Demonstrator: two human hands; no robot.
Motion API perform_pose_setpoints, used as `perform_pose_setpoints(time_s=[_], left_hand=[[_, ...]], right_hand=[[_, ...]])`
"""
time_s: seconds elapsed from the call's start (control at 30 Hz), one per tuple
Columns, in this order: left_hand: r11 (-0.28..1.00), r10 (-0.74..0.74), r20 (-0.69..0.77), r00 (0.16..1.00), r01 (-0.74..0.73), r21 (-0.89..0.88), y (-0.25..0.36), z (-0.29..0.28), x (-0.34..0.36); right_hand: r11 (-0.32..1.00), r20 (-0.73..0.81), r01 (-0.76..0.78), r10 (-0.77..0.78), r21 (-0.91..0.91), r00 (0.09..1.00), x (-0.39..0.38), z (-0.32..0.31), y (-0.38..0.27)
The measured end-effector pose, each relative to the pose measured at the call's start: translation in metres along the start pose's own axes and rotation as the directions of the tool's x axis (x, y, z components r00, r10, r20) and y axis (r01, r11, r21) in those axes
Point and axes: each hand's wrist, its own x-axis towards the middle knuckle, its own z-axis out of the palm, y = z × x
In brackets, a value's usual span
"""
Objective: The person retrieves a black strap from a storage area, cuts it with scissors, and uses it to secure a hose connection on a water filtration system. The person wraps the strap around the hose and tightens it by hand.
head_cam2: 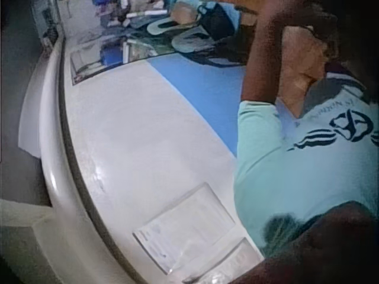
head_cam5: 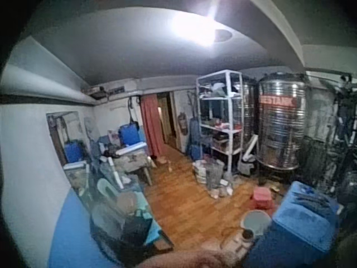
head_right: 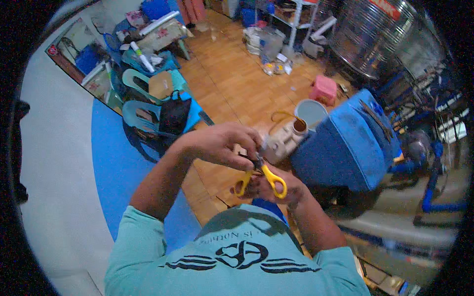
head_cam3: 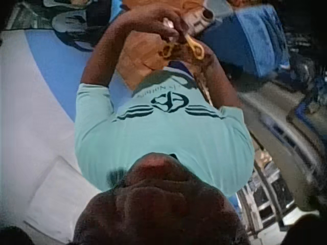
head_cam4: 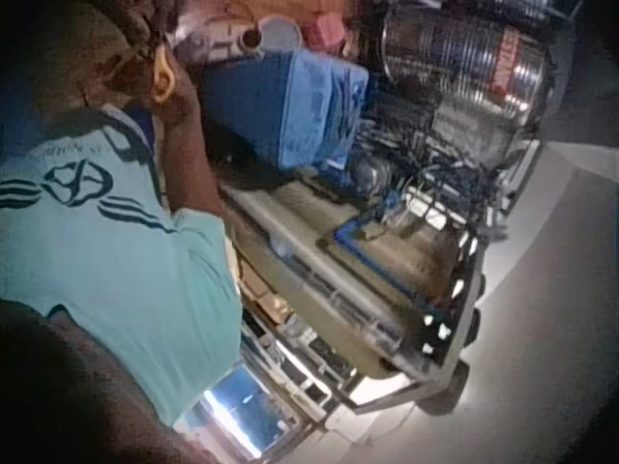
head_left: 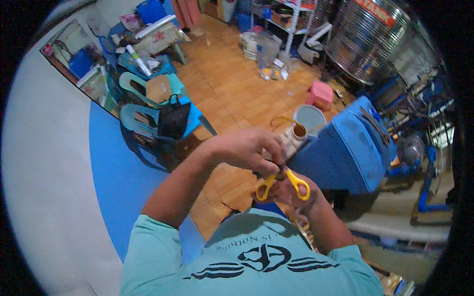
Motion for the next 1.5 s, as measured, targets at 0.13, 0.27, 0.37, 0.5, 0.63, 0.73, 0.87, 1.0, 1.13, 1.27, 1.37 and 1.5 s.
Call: perform_pose_setpoints(time_s=[0.13, 0.27, 0.37, 0.5, 0.63, 0.73, 0.87, 1.0, 1.13, 1.27, 1.37, 1.5], left_hand=[[0.992, 0.025, 0.018, 1.0, -0.023, -0.128, -0.044, -0.066, 0.022], [0.886, 0.029, -0.091, 0.995, -0.068, -0.458, -0.088, -0.134, 0.031], [0.823, -0.033, -0.176, 0.984, -0.073, -0.564, -0.121, -0.19, 0.033], [0.694, -0.103, -0.351, 0.931, -0.185, -0.695, -0.167, -0.277, 0.035], [0.717, -0.258, -0.444, 0.858, -0.138, -0.684, -0.204, -0.371, 0.038], [0.791, -0.372, -0.5, 0.782, -0.015, -0.611, -0.233, -0.441, 0.054], [0.821, -0.423, -0.53, 0.735, 0.064, -0.567, -0.267, -0.532, 0.073], [0.82, -0.463, -0.509, 0.726, 0.133, -0.557, -0.321, -0.624, 0.079], [0.822, -0.502, -0.515, 0.695, 0.198, -0.535, -0.355, -0.698, 0.087], [0.817, -0.533, -0.535, 0.655, 0.235, -0.526, -0.393, -0.764, 0.103], [0.81, -0.553, -0.556, 0.62, 0.245, -0.533, -0.421, -0.812, 0.121], [0.793, -0.59, -0.606, 0.533, 0.245, -0.557, -0.458, -0.864, 0.141]], right_hand=[[0.995, 0.119, 0.096, -0.094, -0.011, 0.989, 0.047, -0.021, -0.039], [0.994, 0.057, 0.085, -0.082, -0.062, 0.995, 0.098, -0.051, -0.096], [0.998, 0.06, 0.055, -0.053, -0.039, 0.997, 0.136, -0.06, -0.142], [0.988, 0.05, 0.085, -0.079, -0.127, 0.996, 0.202, -0.076, -0.197], [0.966, -0.035, 0.148, -0.159, -0.212, 0.987, 0.264, -0.084, -0.248], [0.942, -0.057, 0.23, -0.251, -0.243, 0.966, 0.306, -0.094, -0.285], [0.941, -0.141, 0.211, -0.254, -0.267, 0.957, 0.356, -0.109, -0.325], [0.927, -0.216, 0.239, -0.306, -0.289, 0.927, 0.405, -0.124, -0.356], [0.917, -0.135, 0.227, -0.283, -0.327, 0.95, 0.449, -0.158, -0.39], [0.93, -0.144, 0.216, -0.268, -0.297, 0.953, 0.501, -0.182, -0.444], [0.925, -0.158, 0.182, -0.245, -0.334, 0.957, 0.541, -0.223, -0.49], [0.929, -0.161, 0.15, -0.213, -0.337, 0.964, 0.602, -0.261, -0.562]])
